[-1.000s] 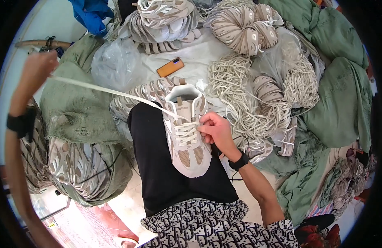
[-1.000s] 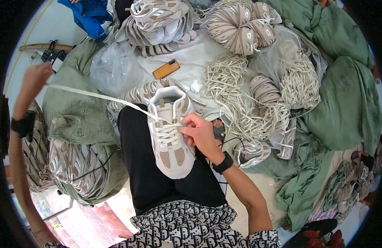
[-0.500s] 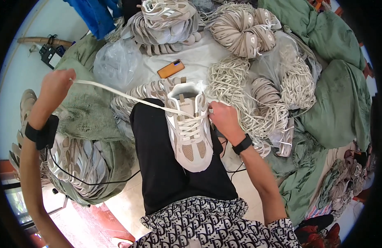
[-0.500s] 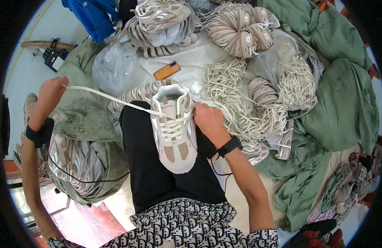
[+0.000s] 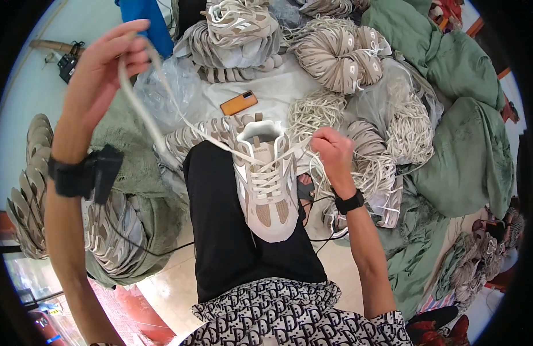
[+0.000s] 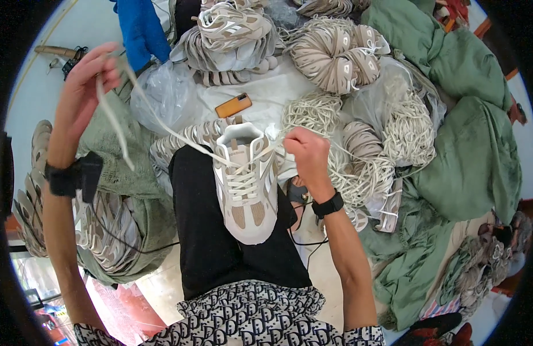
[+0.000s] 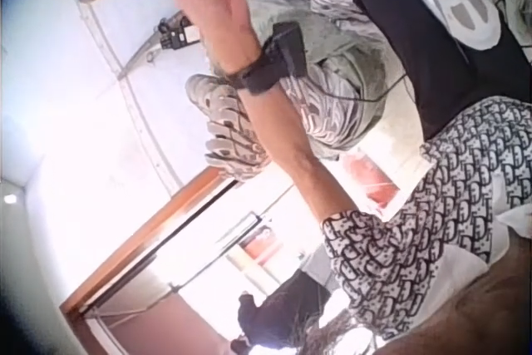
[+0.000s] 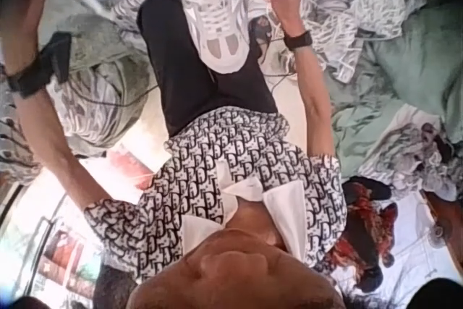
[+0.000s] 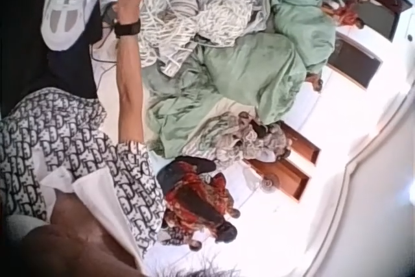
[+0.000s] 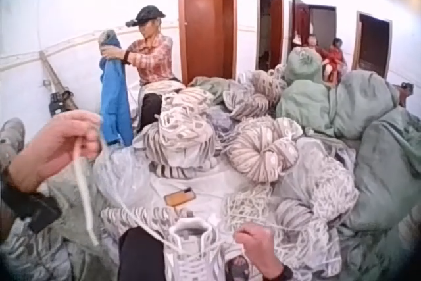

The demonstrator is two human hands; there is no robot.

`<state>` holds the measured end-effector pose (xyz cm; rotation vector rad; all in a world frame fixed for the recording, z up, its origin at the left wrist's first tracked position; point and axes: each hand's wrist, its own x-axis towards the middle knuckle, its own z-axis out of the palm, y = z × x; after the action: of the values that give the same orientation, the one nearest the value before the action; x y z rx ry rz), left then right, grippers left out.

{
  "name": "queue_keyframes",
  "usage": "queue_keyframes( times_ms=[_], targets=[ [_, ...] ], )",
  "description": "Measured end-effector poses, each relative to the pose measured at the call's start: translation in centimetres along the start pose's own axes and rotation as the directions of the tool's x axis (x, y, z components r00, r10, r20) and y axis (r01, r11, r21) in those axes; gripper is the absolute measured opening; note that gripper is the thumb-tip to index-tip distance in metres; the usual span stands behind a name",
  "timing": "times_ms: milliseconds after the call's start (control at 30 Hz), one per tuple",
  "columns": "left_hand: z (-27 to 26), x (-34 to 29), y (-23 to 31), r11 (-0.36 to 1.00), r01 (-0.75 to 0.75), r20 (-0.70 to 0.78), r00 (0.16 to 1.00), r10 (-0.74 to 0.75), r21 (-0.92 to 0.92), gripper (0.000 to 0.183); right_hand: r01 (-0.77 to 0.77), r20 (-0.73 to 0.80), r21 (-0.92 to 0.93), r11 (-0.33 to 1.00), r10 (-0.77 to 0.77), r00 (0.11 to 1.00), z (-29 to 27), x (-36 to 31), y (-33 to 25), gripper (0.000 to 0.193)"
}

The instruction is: The recorder is lacing a white and tan sneaker while surrounded by bundles of shoe components.

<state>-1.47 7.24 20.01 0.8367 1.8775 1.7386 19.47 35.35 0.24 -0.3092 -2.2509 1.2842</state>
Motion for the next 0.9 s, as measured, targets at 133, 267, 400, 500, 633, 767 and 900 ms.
queue_keyframes(
  times_ms=[133,267,400,500,633,767,900],
  targets=[
    [5.6,1.1,-2.3,0.953,-0.031,0.171,0.985,-0.022,0.300,0.031,0.644,0.055,-0.288,0.709,-0.659,0.750,0.0,2.7,-6.2,0.009],
    [10.8,0.2,-4.6,0.791,-0.172,0.471,0.867,-0.161,0.588,0.031,0.790,0.181,-0.357,0.498,-0.793,0.582,1.7,4.6,-8.1,0.011],
    [13.9,-0.1,-6.9,0.735,0.112,0.263,0.889,-0.374,0.669,0.029,0.807,0.182,-0.360,0.468,-0.813,0.553,2.7,5.5,-8.0,0.013],
    [12.4,0.2,-8.8,0.890,0.258,0.273,0.887,-0.373,0.376,0.027,0.750,0.142,-0.363,0.553,-0.763,0.631,2.0,5.4,-6.3,0.008],
    [11.4,-0.5,-8.9,0.950,0.233,0.318,0.935,-0.160,-0.209,0.024,0.096,0.220,0.082,0.992,-0.112,0.969,0.4,1.4,-4.5,0.018],
    [11.0,-0.7,-6.8,0.876,0.322,0.335,0.920,-0.201,-0.358,0.022,-0.200,0.404,0.307,0.931,0.063,0.913,2.6,1.7,-6.4,0.031],
    [11.3,-0.8,-5.4,0.893,0.280,0.339,0.928,-0.157,-0.353,0.023,-0.360,0.505,0.518,0.776,0.062,0.861,3.2,3.8,-8.6,0.026]
  ],
)
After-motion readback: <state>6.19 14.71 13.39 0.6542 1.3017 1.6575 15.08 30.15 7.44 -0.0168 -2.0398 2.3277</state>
